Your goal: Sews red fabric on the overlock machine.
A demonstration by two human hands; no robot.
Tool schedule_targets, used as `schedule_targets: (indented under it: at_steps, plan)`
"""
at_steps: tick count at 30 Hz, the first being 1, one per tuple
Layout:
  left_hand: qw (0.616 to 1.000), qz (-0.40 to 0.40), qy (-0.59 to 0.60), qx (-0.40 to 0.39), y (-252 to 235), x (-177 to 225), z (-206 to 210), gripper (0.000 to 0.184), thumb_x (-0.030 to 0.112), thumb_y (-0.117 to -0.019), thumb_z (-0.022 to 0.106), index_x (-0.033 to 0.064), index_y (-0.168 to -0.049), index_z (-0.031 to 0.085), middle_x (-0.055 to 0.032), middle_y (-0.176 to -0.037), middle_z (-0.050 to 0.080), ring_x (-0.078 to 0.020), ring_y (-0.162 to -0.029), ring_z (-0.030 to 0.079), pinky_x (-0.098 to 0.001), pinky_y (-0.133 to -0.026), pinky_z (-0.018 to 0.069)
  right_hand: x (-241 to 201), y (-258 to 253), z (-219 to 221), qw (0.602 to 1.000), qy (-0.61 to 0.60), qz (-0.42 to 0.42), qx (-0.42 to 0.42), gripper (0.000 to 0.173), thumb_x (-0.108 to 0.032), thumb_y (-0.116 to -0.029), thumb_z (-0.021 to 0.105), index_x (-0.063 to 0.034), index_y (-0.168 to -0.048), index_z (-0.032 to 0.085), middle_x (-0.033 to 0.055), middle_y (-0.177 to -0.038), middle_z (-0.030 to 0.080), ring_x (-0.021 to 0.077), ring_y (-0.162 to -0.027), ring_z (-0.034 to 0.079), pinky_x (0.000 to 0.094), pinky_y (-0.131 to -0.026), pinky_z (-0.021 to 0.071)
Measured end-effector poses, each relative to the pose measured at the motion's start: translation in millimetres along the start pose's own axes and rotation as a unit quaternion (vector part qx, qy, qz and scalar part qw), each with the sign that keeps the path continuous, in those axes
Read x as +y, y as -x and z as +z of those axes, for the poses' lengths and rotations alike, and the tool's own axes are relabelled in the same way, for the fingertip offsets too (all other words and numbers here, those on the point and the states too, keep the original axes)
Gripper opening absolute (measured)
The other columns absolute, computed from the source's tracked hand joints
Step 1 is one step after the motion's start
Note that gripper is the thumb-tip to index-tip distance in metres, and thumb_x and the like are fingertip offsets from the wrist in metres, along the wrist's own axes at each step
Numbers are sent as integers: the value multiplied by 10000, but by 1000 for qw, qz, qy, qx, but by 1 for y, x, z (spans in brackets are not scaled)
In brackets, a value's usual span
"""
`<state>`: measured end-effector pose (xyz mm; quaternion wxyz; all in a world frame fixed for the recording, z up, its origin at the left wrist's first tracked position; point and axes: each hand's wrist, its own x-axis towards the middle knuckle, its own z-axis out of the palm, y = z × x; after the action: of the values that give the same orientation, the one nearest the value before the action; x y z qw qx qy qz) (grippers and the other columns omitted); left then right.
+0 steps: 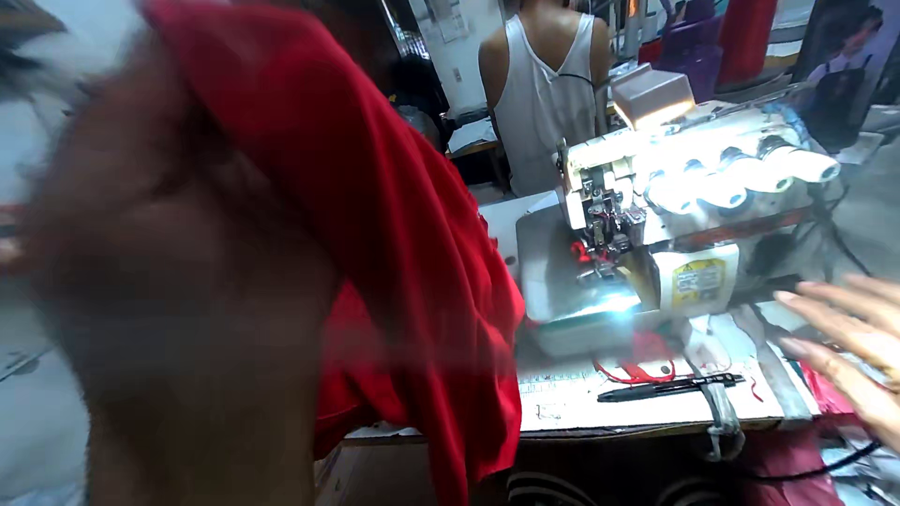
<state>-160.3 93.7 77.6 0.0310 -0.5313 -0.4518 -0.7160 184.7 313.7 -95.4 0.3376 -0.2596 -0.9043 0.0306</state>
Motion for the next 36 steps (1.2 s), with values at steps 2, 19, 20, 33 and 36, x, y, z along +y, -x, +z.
schedule_targets:
  at_steps: [2, 19, 20, 33, 36]
  plan:
    - [990, 90, -83, -73, -24, -25, -75, 259, 167, -1075, 398, 83, -1194, 612, 5, -1084, 647, -95, -1023, 631, -279, -894, 526, -46, -8, 9, 990, -122, -64, 26, 412, -362, -1025, 575, -35, -1226, 725, 180, -1212, 716, 329, -1170, 661, 497, -993, 511]
    - [850, -160, -483, -141, 65, -104, -35, 486, 246, -1044, 564, -47, -1430, 527, -318, -1506, 445, -469, -1350, 490, -625, -1073, 417, -97, -12, 97, 906, -393, 104, -118, 316, -356, -1008, 562, -173, -901, 796, -104, -796, 704, -51, -754, 626, 195, -694, 504]
    - [860, -127, -472, -151, 89, -94, -21, 450, 272, -1041, 563, -42, -1362, 579, -274, -1420, 540, -403, -1272, 564, -569, -1025, 475, -97, -13, 97, 899, -400, 130, -122, 290, -345, -997, 580, -183, -869, 783, -122, -758, 677, -65, -711, 604, 172, -652, 488]
    - [937, -84, -316, -125, 211, -76, 36, 225, 255, -991, 631, 118, -946, 804, 32, -945, 759, -19, -952, 685, -198, -875, 549, -99, -13, 78, 977, -161, -128, 53, 367, -388, -1048, 529, -106, -1157, 734, 122, -1104, 713, 242, -1024, 679, 401, -867, 543]
    - [949, -121, -260, -131, 194, -68, 27, 219, 193, -984, 607, 87, -902, 780, 34, -972, 745, 7, -963, 677, -166, -860, 561, -113, -1, 84, 965, -200, -170, 2, 473, -567, -1004, 540, -188, -1247, 685, 92, -1156, 711, 220, -1111, 664, 395, -928, 525]
